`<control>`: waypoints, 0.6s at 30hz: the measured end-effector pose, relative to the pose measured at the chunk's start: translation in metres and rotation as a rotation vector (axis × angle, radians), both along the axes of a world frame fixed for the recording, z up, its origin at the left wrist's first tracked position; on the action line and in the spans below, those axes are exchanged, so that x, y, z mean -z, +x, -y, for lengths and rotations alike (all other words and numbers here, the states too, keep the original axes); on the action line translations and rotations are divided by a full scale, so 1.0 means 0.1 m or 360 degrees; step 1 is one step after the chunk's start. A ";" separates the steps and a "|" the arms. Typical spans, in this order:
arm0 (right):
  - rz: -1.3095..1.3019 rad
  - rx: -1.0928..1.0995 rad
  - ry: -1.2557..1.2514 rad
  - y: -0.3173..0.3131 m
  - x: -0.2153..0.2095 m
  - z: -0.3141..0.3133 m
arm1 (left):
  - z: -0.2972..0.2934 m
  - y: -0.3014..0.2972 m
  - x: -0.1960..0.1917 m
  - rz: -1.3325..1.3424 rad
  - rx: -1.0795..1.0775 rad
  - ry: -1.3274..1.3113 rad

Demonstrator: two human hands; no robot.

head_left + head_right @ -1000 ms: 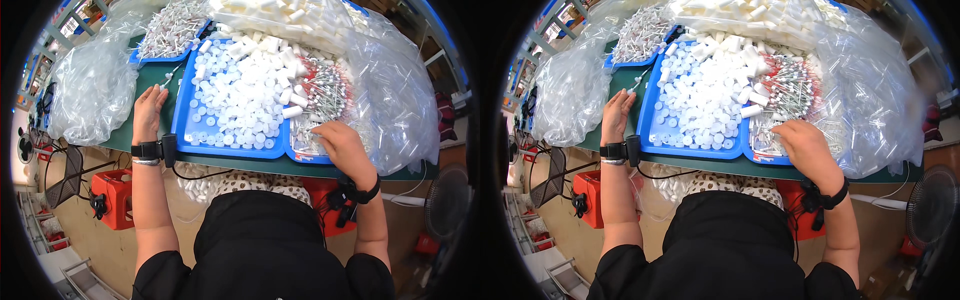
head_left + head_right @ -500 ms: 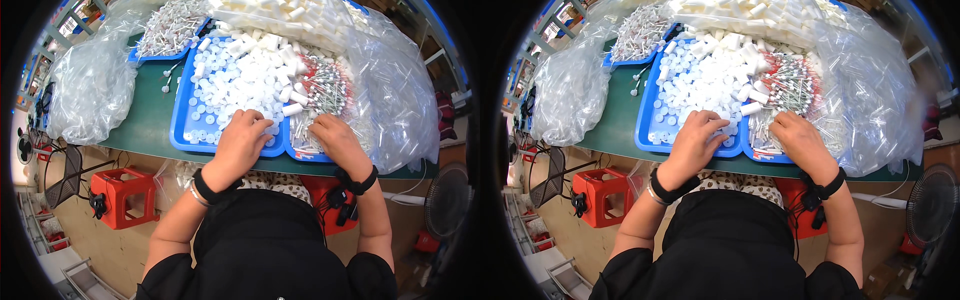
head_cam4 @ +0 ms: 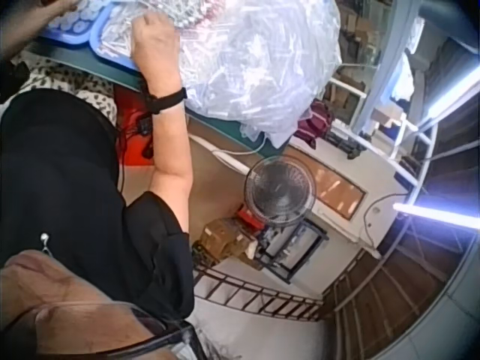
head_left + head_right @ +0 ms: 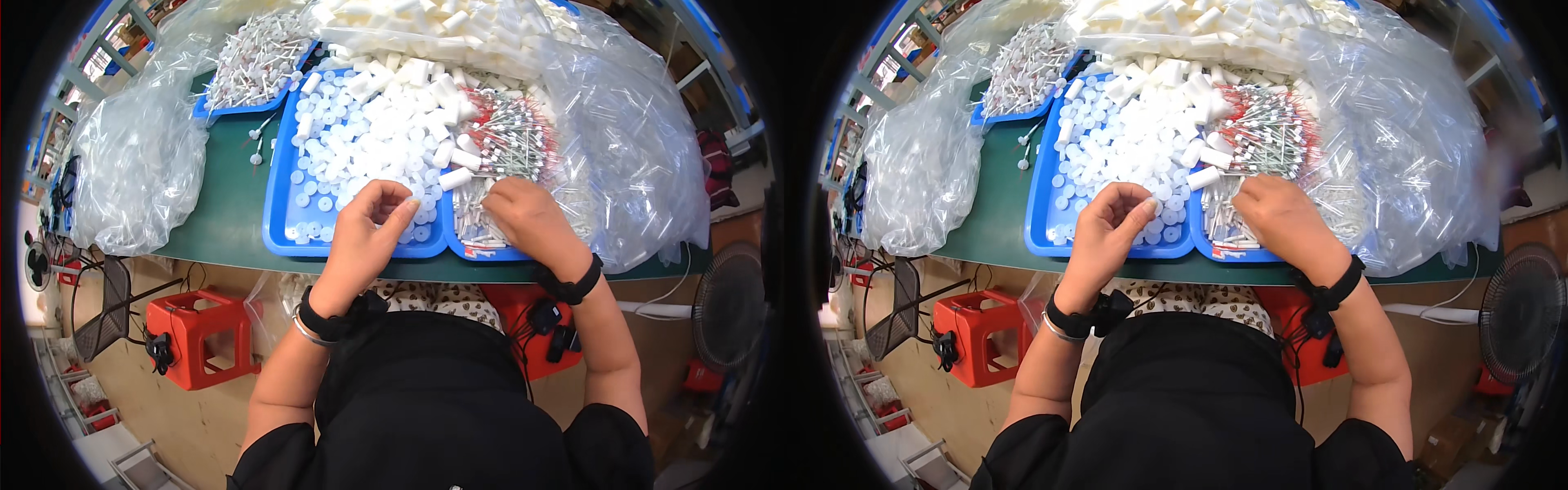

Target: The person assembles small white plastic components by hand at a workstation. They pick up a white cap and a clear tube, insert the tube into the cap, and place the finished unit into a blue tray. The person repeats this process continuously, handling the parts one at a time.

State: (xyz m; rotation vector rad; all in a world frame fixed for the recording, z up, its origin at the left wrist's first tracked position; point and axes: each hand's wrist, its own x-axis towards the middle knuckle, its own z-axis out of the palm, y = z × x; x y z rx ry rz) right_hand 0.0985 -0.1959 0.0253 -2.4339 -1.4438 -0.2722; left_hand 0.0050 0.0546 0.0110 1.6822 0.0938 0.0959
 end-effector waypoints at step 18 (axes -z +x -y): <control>-0.1268 0.0615 0.0728 -0.04 -0.14 -0.03 | 0.28 -0.11 0.09 -0.0530 0.0188 -0.1560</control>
